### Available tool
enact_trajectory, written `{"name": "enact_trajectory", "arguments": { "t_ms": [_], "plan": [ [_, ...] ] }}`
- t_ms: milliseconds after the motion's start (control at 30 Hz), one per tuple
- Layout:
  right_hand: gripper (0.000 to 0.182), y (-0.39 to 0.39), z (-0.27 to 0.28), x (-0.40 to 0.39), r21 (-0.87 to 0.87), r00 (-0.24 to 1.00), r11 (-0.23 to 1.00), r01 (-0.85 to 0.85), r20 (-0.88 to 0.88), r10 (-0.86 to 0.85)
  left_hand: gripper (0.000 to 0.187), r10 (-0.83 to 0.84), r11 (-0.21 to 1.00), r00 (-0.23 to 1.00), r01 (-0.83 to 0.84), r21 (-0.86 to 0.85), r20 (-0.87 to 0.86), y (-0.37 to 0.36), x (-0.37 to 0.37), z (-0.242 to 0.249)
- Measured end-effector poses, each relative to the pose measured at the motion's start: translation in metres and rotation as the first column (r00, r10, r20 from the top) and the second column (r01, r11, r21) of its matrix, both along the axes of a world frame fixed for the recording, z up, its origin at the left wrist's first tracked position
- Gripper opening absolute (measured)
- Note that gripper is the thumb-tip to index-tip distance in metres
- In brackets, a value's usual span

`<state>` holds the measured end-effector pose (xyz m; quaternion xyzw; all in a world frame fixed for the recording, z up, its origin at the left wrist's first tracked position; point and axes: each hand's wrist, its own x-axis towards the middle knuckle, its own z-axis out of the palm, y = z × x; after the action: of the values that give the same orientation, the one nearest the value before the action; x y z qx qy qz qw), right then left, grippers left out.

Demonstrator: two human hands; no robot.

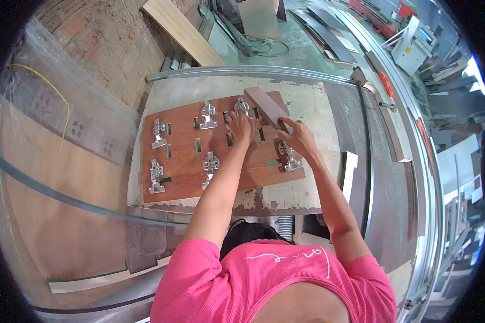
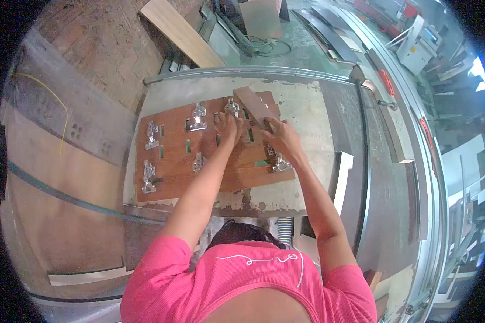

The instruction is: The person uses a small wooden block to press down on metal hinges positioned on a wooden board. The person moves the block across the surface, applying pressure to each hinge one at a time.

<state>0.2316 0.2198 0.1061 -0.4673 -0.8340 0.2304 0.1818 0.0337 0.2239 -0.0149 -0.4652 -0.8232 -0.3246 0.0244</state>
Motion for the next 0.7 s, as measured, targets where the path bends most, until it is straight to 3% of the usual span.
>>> {"name": "enact_trajectory", "arguments": {
  "t_ms": [233,333,400,433,500,533,633,700],
  "plan": [
    [0.047,-0.010,-0.008,-0.021,-0.038,0.996,0.995,-0.092,-0.010,0.092,0.030,0.136,0.988,0.990,-0.132,-0.080,0.045,0.028,-0.011,-0.036],
    [0.046,-0.011,-0.017,-0.021,0.045,1.000,0.999,-0.021,-0.004,0.021,0.025,0.133,0.986,0.989,-0.138,0.089,0.057,0.027,-0.011,-0.049],
    [0.047,-0.012,-0.018,-0.023,-0.042,0.997,0.997,-0.071,0.036,0.072,0.039,0.029,0.998,0.972,-0.016,-0.057,0.232,0.025,-0.018,-0.056],
    [0.047,-0.013,-0.017,-0.022,-0.036,0.998,0.998,-0.046,0.037,0.047,0.039,0.003,0.999,0.972,0.009,-0.051,0.233,0.024,-0.019,-0.055],
    [0.049,-0.015,-0.019,-0.022,-0.012,0.996,0.996,-0.087,0.020,0.087,0.036,-0.041,0.926,0.998,0.054,-0.373,0.042,0.021,-0.023,-0.042],
    [0.047,-0.015,-0.020,-0.023,-0.003,0.997,0.997,-0.072,0.039,0.072,0.036,-0.009,0.956,0.990,0.050,-0.290,0.141,0.024,-0.025,-0.045],
    [0.052,-0.022,-0.013,-0.026,-0.015,0.999,0.999,-0.044,0.023,0.044,0.038,-0.016,0.962,0.994,0.045,-0.268,0.110,0.031,-0.032,-0.065],
    [0.052,-0.025,-0.006,-0.026,-0.062,0.999,0.998,-0.030,0.031,0.032,0.039,0.011,0.965,0.984,0.036,-0.259,0.177,0.024,-0.026,-0.045]
  ]
}}
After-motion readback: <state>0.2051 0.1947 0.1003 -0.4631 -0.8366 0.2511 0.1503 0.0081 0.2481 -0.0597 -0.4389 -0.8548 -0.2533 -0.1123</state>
